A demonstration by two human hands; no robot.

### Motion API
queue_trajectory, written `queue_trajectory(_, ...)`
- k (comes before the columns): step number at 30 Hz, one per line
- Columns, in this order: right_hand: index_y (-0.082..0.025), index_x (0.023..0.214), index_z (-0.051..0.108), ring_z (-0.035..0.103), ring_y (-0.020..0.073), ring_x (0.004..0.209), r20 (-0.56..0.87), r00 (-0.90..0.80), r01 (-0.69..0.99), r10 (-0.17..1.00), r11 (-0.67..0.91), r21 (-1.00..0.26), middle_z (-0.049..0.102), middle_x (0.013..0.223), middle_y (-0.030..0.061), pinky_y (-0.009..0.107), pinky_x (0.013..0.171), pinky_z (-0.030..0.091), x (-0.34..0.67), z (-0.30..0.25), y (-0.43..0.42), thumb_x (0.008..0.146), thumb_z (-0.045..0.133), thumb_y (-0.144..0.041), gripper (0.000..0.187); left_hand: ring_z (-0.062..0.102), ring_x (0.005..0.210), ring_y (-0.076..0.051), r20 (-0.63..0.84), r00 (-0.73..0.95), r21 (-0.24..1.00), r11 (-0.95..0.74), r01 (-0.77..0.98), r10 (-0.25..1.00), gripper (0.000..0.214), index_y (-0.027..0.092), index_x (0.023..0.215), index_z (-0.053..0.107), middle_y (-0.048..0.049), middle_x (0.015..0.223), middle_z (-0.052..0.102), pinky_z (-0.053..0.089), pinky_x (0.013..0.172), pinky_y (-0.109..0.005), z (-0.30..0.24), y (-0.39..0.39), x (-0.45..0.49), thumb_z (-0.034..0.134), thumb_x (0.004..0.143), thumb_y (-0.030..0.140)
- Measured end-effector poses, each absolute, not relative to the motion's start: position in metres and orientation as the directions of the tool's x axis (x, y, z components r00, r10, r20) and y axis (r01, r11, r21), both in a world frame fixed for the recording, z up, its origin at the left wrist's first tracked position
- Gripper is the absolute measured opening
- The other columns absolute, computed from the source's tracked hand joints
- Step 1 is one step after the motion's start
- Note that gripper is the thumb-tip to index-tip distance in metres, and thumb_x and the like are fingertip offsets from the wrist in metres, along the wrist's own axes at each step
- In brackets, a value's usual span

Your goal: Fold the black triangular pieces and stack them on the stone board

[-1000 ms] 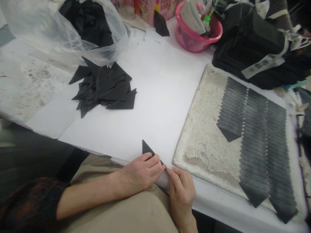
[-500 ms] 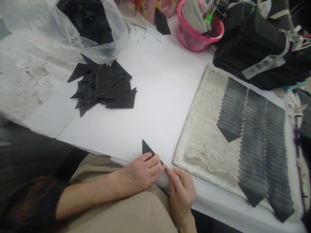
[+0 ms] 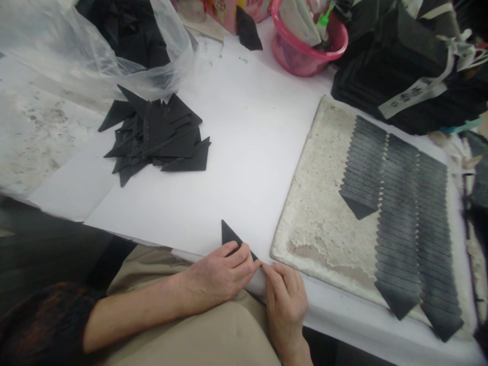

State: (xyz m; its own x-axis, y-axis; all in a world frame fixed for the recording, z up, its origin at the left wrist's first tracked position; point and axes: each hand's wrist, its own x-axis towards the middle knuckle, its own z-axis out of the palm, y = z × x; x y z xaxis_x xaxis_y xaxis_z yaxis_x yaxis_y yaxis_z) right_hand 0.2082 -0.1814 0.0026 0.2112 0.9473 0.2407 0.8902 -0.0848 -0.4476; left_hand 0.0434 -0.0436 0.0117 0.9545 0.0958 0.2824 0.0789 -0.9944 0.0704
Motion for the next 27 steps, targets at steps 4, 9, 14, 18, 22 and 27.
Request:
queue_trajectory(4,-0.021,0.109,0.062,0.055,0.0171,0.09,0.145,0.304,0.829,0.942,-0.186,-0.527,0.062,0.096,0.0055,0.031,0.079,0.044,0.205,0.009,-0.179,0.091,0.059,-0.015,0.019,0.055,0.114,-0.027,0.262,0.962,0.054,-0.996,0.067,0.079,0.032,0.01,0.127,0.056,-0.011,0.115,0.062,0.049,0.091,-0.04,0.012,-0.044,0.044,0.049,0.096,0.014)
queue_trajectory(9,-0.023,0.099,0.061,0.054,0.0169,0.085,0.065,0.392,0.783,0.918,-0.296,-0.546,0.061,0.09,0.0022,0.031,0.076,0.041,0.197,0.016,-0.174,0.092,0.059,-0.025,0.007,0.055,0.115,-0.028,0.251,0.965,0.08,-0.995,0.058,0.077,0.034,0.009,0.128,0.055,-0.0115,0.116,0.061,0.05,0.091,-0.04,0.009,-0.043,0.043,0.046,0.096,0.013)
queue_trajectory(14,-0.023,0.091,0.059,0.053,0.0167,0.078,0.033,0.449,0.765,0.893,-0.365,-0.531,0.06,0.085,0.0011,0.03,0.072,0.039,0.193,0.02,-0.168,0.093,0.058,-0.029,0.007,0.056,0.116,-0.026,0.313,0.943,0.137,-0.988,0.071,0.111,0.03,0.009,0.125,0.057,-0.0129,0.115,0.063,0.049,0.094,-0.04,0.003,-0.043,0.039,0.048,0.097,0.014)
queue_trajectory(18,-0.023,0.09,0.059,0.054,0.0174,0.079,0.0,0.471,0.753,0.882,-0.402,-0.52,0.061,0.085,0.0006,0.031,0.071,0.039,0.191,0.022,-0.166,0.091,0.059,-0.029,0.006,0.057,0.116,-0.026,0.387,0.908,0.212,-0.974,0.081,0.159,0.026,0.011,0.119,0.061,-0.0121,0.117,0.064,0.05,0.093,-0.039,0.0,-0.041,0.036,0.045,0.098,0.013)
queue_trajectory(22,-0.023,0.088,0.059,0.056,0.0185,0.08,-0.003,0.51,0.724,0.86,-0.432,-0.538,0.062,0.085,0.0007,0.031,0.072,0.041,0.188,0.022,-0.165,0.088,0.06,-0.026,0.003,0.057,0.114,-0.024,0.414,0.892,0.285,-0.956,0.064,0.183,0.025,0.011,0.114,0.064,-0.0109,0.113,0.066,0.052,0.091,-0.038,0.004,-0.036,0.034,0.044,0.099,0.013)
queue_trajectory(27,-0.022,0.092,0.061,0.059,0.0171,0.078,-0.107,0.569,0.575,0.815,-0.488,-0.657,0.065,0.085,0.0006,0.03,0.073,0.046,0.186,0.027,-0.166,0.086,0.06,-0.023,0.007,0.058,0.108,-0.022,0.448,0.848,0.381,-0.919,0.105,0.282,0.023,0.014,0.116,0.062,-0.0093,0.109,0.066,0.051,0.09,-0.037,0.01,-0.031,0.043,0.048,0.098,0.013)
